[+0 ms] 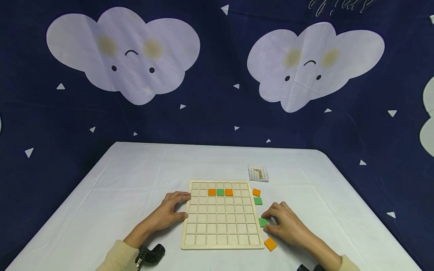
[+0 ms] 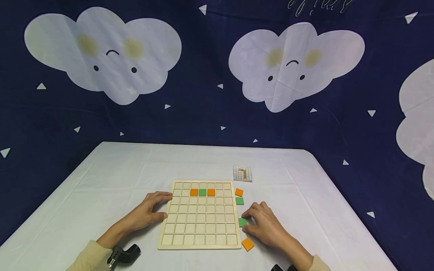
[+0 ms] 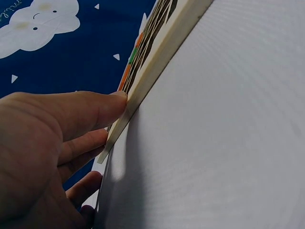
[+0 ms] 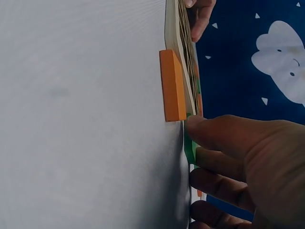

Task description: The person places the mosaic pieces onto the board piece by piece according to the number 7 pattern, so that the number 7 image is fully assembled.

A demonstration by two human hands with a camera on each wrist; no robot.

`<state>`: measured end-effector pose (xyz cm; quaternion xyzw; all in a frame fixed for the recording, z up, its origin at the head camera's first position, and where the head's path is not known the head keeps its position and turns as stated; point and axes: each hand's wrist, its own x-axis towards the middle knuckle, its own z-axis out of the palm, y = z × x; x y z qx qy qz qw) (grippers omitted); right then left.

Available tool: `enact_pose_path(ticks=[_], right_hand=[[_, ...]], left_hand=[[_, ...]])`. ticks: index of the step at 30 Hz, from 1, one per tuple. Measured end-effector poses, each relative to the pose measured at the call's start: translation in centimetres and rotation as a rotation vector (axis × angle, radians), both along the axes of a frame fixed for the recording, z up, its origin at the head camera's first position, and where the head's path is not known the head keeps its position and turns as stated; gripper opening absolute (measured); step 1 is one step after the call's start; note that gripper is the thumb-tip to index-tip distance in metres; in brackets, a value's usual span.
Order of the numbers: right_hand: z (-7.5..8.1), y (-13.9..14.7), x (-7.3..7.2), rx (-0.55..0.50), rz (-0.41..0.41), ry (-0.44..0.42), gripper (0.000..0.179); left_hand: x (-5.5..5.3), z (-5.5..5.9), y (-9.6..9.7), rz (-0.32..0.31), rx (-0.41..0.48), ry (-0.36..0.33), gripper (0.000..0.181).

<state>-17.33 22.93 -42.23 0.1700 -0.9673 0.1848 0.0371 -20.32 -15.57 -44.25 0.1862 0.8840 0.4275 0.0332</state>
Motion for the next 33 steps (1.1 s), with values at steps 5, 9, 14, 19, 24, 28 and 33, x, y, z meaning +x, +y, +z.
enact_pose_path(ticks=[5, 9, 14, 19, 24, 28, 33], right_hand=[[-0.08, 0.11, 0.06, 0.004, 0.011, 0.014, 0.021], [-0.17, 0.19, 0.1, 0.005, 0.023, 0.032, 0.021], [-0.19, 0.2, 0.08, 0.005, 0.028, 0.043, 0.02], [-0.09, 0.14, 0.07, 0.004, 0.028, 0.042, 0.019], [0.0, 0.16, 0.13, 0.002, 0.032, 0.039, 0.018], [0.05, 0.24, 0.19, 0.007, 0.039, 0.059, 0.019], [0.28, 0.2, 0.14, 0.008, 0.036, 0.079, 0.02]], left_hand=[[0.01, 0.02, 0.04, 0.003, 0.004, -0.006, 0.052], [0.04, 0.04, 0.05, 0.004, 0.01, -0.009, 0.052], [0.05, 0.08, 0.06, 0.005, 0.01, -0.008, 0.051], [0.02, 0.1, 0.03, 0.0, 0.012, -0.006, 0.052], [-0.01, 0.06, 0.04, 0.003, 0.015, -0.009, 0.052], [-0.04, 0.0, 0.06, 0.006, 0.016, -0.014, 0.052], [-0.08, -0.01, 0.05, 0.011, 0.015, -0.015, 0.052]])
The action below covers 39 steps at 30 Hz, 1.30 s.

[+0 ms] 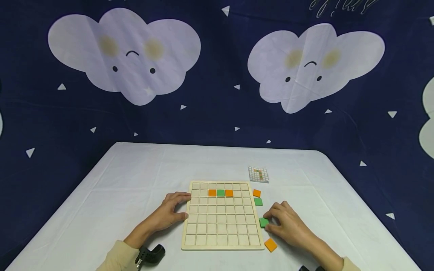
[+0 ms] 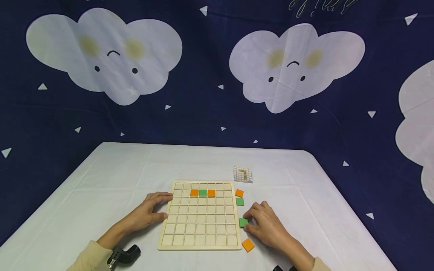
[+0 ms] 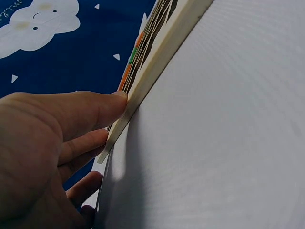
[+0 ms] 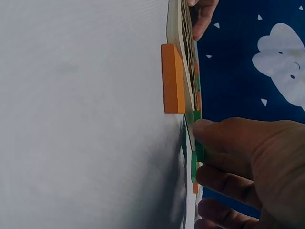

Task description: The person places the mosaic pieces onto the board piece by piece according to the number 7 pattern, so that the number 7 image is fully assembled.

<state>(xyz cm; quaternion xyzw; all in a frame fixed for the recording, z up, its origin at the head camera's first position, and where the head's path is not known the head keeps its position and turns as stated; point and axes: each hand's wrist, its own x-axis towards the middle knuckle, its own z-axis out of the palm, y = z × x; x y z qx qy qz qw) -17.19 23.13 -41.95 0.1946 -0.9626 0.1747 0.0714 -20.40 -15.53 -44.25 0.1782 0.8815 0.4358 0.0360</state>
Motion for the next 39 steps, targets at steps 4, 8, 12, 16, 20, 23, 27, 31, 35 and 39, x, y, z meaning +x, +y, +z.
enact_pose_path(ticks=[4, 8, 12, 16, 20, 23, 27, 31, 35, 39], right_hand=[[0.2, -0.2, -0.1, -0.004, -0.006, 0.002, 0.021], [0.5, -0.5, -0.2, -0.004, 0.008, 0.017, 0.021], [0.7, -0.8, -0.3, -0.004, 0.021, 0.027, 0.021], [0.9, -1.3, -0.4, -0.014, 0.016, 0.03, 0.021], [1.1, -1.7, -0.7, -0.04, 0.013, 0.044, 0.021], [1.2, -2.1, -1.0, -0.066, 0.026, 0.059, 0.02], [1.4, -2.7, -1.5, -0.091, 0.036, 0.068, 0.021], [1.6, -3.3, -2.1, -0.113, 0.028, 0.052, 0.021], [1.8, -3.9, -2.6, -0.128, 0.032, 0.038, 0.021], [1.8, -4.4, -3.1, -0.146, 0.049, 0.044, 0.02]], left_hand=[[0.0, 0.0, 0.0, 0.001, -0.002, -0.002, 0.052], [0.0, 0.0, 0.0, -0.001, -0.002, -0.002, 0.052], [0.0, 0.0, 0.0, -0.003, -0.005, 0.0, 0.052], [0.0, 0.0, 0.0, -0.001, -0.004, -0.002, 0.052], [0.0, 0.0, 0.0, 0.003, -0.005, -0.004, 0.052], [0.0, 0.0, 0.0, 0.001, -0.007, -0.001, 0.052], [0.0, -0.1, -0.1, -0.005, -0.01, 0.008, 0.052], [0.0, -0.1, -0.1, 0.0, -0.015, 0.009, 0.053], [0.0, -0.1, -0.1, -0.005, -0.011, 0.009, 0.052], [0.0, -0.1, -0.1, -0.015, -0.007, 0.012, 0.052]])
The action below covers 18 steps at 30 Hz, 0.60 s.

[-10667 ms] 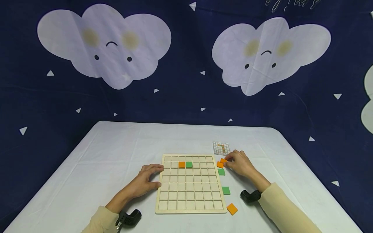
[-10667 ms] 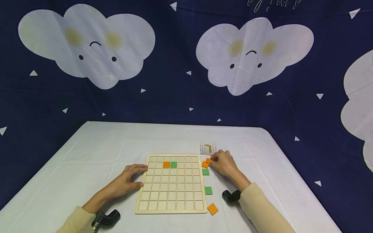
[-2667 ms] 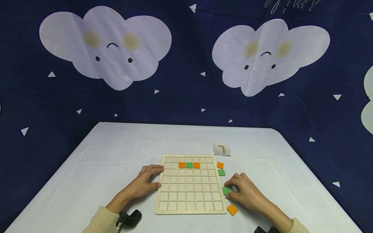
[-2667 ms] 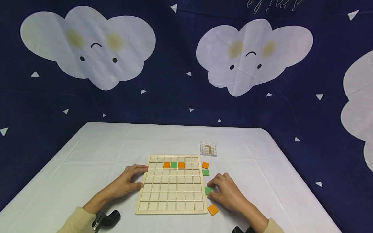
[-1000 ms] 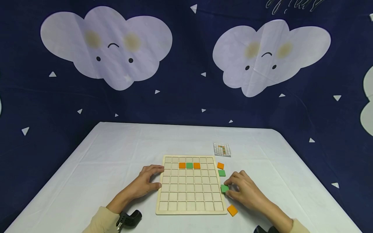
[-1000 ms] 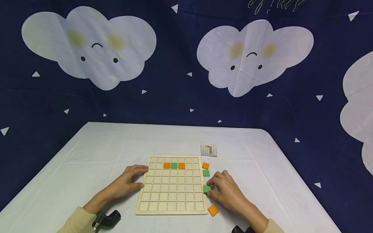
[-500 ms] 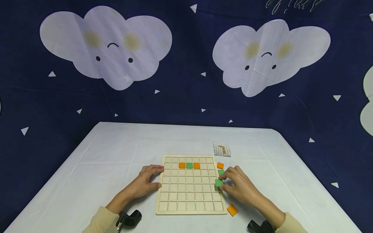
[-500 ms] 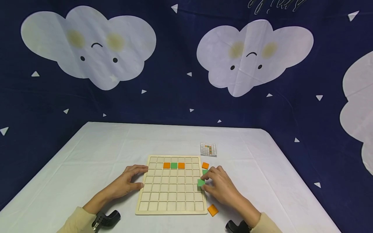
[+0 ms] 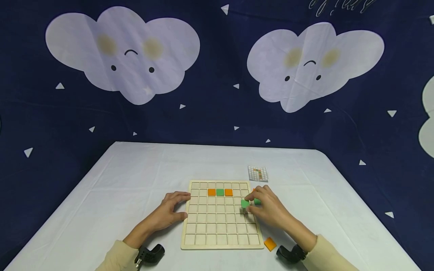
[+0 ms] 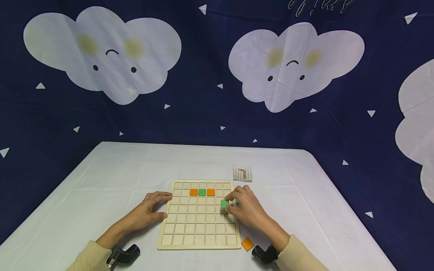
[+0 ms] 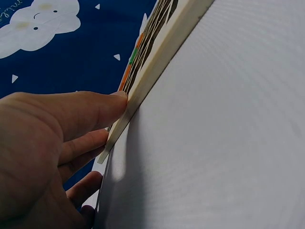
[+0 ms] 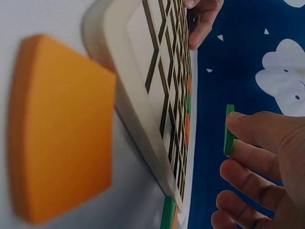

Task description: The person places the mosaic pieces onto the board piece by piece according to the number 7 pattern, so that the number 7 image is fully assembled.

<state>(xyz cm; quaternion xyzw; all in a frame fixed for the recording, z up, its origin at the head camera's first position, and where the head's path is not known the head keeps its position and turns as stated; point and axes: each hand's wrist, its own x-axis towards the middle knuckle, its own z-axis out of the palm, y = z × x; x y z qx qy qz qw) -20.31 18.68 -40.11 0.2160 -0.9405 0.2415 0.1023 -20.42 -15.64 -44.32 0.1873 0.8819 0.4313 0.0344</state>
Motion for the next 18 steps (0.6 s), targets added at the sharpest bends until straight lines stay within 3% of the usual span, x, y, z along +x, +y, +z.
enact_pose_path(ticks=[10, 18], right_hand=[[0.1, -1.5, -1.1, -0.048, 0.022, -0.044, 0.019], [0.1, -2.7, -1.9, -0.026, 0.04, -0.07, 0.02]], left_hand=[[0.0, 0.1, 0.0, -0.002, -0.005, 0.004, 0.052], [0.0, 0.0, 0.1, 0.004, -0.002, 0.002, 0.052]])
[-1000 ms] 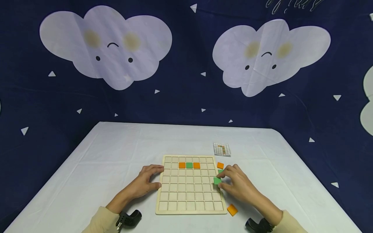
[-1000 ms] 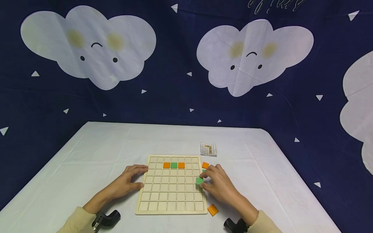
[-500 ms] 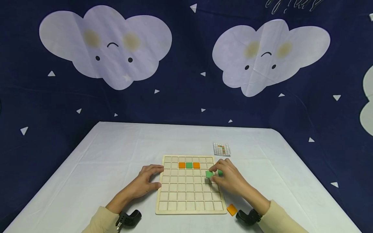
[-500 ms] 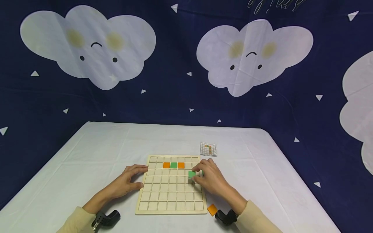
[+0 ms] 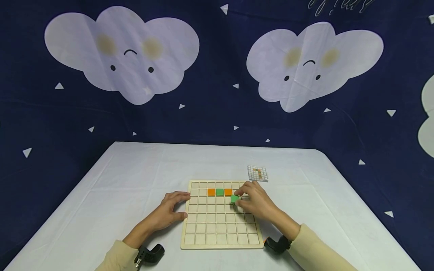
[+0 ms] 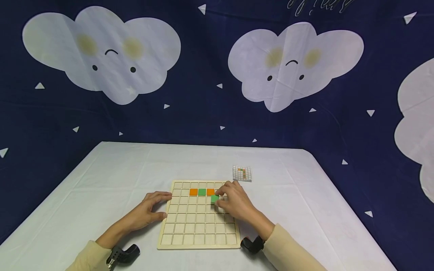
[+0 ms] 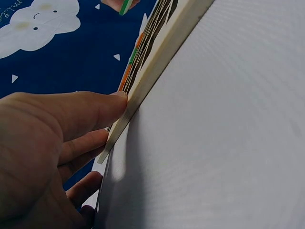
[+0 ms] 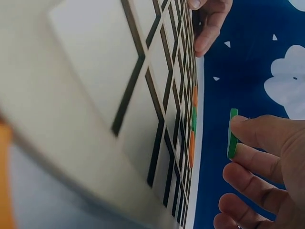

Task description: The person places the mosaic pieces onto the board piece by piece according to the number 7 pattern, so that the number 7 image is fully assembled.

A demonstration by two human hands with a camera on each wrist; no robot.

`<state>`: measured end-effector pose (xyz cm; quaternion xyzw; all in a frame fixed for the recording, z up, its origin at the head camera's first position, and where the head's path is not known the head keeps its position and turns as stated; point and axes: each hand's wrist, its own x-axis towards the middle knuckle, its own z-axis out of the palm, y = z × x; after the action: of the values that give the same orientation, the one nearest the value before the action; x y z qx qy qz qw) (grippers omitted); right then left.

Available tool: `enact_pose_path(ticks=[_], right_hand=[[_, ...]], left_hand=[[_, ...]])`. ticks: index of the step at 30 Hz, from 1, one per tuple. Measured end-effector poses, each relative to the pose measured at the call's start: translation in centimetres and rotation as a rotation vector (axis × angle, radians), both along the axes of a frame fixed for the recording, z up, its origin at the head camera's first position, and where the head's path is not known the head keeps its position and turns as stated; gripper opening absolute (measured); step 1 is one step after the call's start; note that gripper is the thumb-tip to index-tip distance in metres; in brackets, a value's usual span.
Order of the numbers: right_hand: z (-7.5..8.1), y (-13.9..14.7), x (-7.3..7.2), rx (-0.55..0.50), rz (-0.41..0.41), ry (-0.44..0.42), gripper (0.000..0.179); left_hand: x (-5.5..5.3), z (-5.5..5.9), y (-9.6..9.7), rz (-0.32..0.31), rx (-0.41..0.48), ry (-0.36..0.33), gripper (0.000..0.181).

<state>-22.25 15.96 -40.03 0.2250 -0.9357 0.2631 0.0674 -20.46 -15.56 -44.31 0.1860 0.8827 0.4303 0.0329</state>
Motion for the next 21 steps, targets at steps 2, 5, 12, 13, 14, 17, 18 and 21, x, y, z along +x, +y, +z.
enact_pose_path(ticks=[2, 5, 12, 13, 14, 17, 18, 21], right_hand=[[0.0, -0.2, -0.1, -0.003, 0.002, 0.001, 0.02], [0.0, -0.5, -0.3, -0.002, 0.004, 0.011, 0.019], [-0.2, -1.0, -0.8, 0.003, 0.004, -0.01, 0.02], [-0.3, -1.0, -0.9, 0.003, 0.005, -0.013, 0.02], [-0.3, -1.1, -1.0, 0.002, 0.003, -0.019, 0.02], [-0.5, -1.4, -1.2, 0.0, 0.0, -0.024, 0.019], [-0.5, -1.4, -1.3, 0.001, -0.002, -0.024, 0.018], [-0.6, -1.6, -1.5, 0.005, -0.004, -0.032, 0.018]], left_hand=[[0.0, 0.0, 0.0, -0.001, 0.002, -0.002, 0.052], [0.0, 0.0, 0.0, -0.002, 0.001, -0.004, 0.052], [0.1, 0.1, 0.0, -0.005, -0.001, -0.006, 0.052], [0.1, 0.1, 0.0, -0.006, 0.0, -0.005, 0.052], [0.1, 0.1, 0.0, -0.007, 0.0, -0.004, 0.052], [0.1, 0.2, 0.0, -0.008, 0.004, -0.002, 0.052], [0.1, 0.2, 0.0, -0.007, 0.004, -0.002, 0.052], [0.0, 0.1, 0.0, -0.002, 0.005, -0.005, 0.052]])
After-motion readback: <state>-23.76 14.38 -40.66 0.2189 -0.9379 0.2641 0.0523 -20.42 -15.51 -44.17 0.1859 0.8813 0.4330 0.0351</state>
